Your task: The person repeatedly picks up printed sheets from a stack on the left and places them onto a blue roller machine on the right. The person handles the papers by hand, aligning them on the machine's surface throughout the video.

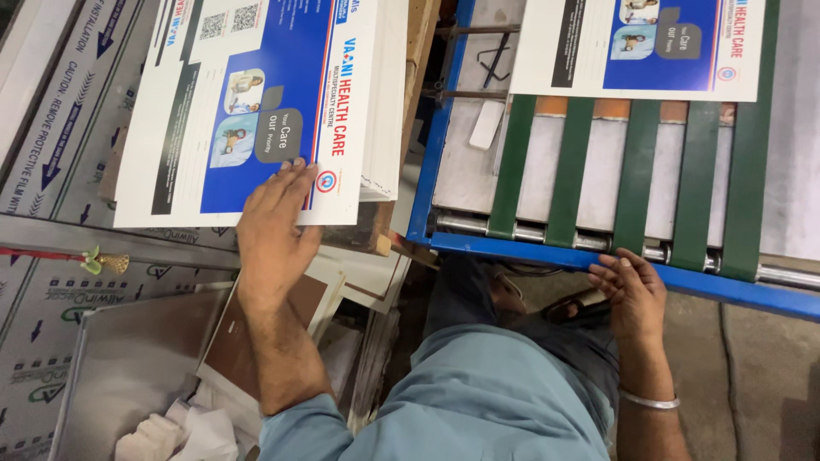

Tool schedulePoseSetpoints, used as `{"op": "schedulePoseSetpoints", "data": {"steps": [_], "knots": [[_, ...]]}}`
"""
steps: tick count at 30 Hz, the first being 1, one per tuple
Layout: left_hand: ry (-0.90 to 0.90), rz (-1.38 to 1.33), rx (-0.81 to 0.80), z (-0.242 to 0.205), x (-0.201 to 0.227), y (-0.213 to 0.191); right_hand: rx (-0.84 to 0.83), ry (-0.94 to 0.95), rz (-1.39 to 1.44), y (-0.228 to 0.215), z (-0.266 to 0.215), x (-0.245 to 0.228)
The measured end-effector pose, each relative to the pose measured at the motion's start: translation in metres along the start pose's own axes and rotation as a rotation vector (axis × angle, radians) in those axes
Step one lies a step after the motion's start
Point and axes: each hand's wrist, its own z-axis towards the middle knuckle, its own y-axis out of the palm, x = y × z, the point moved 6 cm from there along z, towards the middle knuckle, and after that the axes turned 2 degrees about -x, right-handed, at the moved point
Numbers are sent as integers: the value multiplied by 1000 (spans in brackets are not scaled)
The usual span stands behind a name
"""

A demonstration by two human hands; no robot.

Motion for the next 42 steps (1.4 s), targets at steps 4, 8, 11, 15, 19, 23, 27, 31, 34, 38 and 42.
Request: {"op": "schedulePoseSetpoints", "data": {"steps": [4,8,11,15,19,23,27,31,34,38,42], "knots": [[-132,-482,198,-4,-42,-14,-64,10,-165,45,-14,-22],[-56,-309,452,5,-14,-14,-391,28,-190,142,-35,-49],[264,-134,199,19,82,35,-806,-57,-30,214,-63,-60],[453,-58,-124,13,180,79,-465,-135,-121,225,-48,-66],[414,-44,-72,-1,150,47,-231,-169,226,163,6,-87],[170,59,45,7,72,12,23,-383,195,56,55,-110],[56,230,157,17,22,8,251,-504,85,-36,56,-101],[36,206,253,10,5,13,374,-520,-12,-63,30,-86],[44,216,315,9,3,12,281,-519,-37,-48,23,-82],[30,196,298,9,1,8,323,-495,17,-45,46,-82],[27,173,291,14,2,6,358,-488,79,-42,109,-87]]}}
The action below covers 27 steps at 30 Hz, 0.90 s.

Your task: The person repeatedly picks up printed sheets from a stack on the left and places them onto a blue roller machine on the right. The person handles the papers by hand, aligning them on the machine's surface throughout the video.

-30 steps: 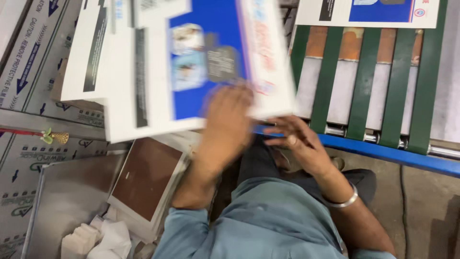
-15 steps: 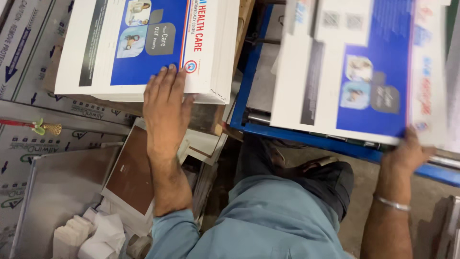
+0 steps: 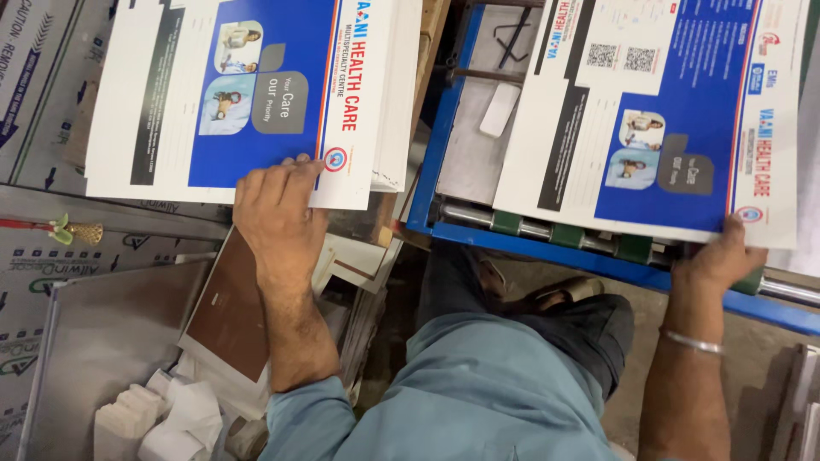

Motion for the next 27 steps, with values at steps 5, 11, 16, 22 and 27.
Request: {"op": "schedulePoseSetpoints", "data": {"steps": [5,11,16,22,27], "knots": [[-2,8,-40,1,3,-1,-110,137,37,20,21,20],[42,-76,-141,13,-1,-11,-215,358,-212,18,-13,18],[-36,-316,-24,15,-43,-26,-311,450,-151,56,-64,0],[124,-265,39,20,38,19,-897,468,-29,176,-158,-53],[356,-158,-297,11,163,50,-937,661,278,224,-219,-61]]}}
